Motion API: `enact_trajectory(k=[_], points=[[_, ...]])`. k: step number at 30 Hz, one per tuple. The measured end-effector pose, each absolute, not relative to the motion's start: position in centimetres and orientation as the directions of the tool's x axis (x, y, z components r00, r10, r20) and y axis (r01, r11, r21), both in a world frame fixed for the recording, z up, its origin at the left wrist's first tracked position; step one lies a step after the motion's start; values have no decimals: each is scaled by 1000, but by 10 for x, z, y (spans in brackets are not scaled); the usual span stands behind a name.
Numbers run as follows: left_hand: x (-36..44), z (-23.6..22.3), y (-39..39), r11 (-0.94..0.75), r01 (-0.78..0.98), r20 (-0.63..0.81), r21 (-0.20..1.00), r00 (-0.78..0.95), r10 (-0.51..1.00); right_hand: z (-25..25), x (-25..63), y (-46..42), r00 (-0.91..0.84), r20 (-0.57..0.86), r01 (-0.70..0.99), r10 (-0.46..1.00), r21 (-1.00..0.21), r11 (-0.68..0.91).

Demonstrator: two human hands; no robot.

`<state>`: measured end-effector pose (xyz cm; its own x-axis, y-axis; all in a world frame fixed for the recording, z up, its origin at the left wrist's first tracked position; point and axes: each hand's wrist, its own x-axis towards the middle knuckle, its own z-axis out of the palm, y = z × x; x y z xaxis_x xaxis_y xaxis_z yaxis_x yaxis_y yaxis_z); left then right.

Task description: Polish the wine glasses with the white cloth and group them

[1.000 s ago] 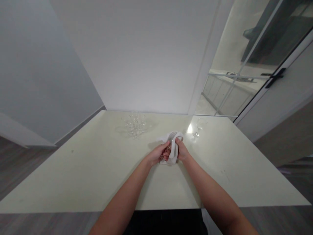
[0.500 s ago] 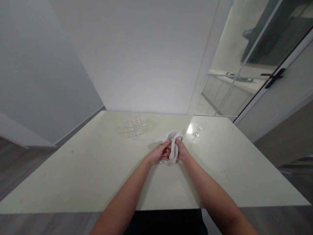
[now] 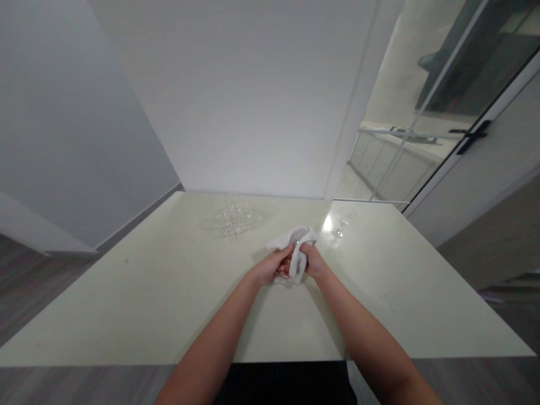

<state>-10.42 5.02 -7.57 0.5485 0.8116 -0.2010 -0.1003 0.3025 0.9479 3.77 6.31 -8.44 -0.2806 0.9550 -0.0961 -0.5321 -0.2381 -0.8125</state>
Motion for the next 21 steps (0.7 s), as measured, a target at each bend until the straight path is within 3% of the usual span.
enact_trajectory(k=[3, 7, 9, 12, 16, 19, 21], points=[[-104, -76, 57, 157, -8, -139, 988, 431, 892, -83, 30, 65, -118, -50, -500, 992, -860, -103], [-105, -81, 65, -63, 245, -13, 967, 298, 955, -87, 28, 71, 97, 37, -357, 995, -931, 70], [-108, -83, 67, -199, 459, 96, 866, 237, 967, -90, 31, 77, 191, 34, -333, 981, -938, 98], [-113, -82, 66, -356, 734, 270, 579, 239, 933, -92, 34, 85, 281, -39, -452, 959, -887, 96], [-122, -79, 65, -468, 838, 411, 279, 337, 847, -89, 37, 87, 168, -100, -468, 981, -883, -10], [-129, -80, 67, -492, 857, 468, 152, 376, 800, -88, 41, 82, -36, -141, -346, 989, -927, -145], [-131, -82, 68, -516, 852, 485, 88, 416, 770, -91, 43, 80, -137, -99, -244, 986, -961, -130]])
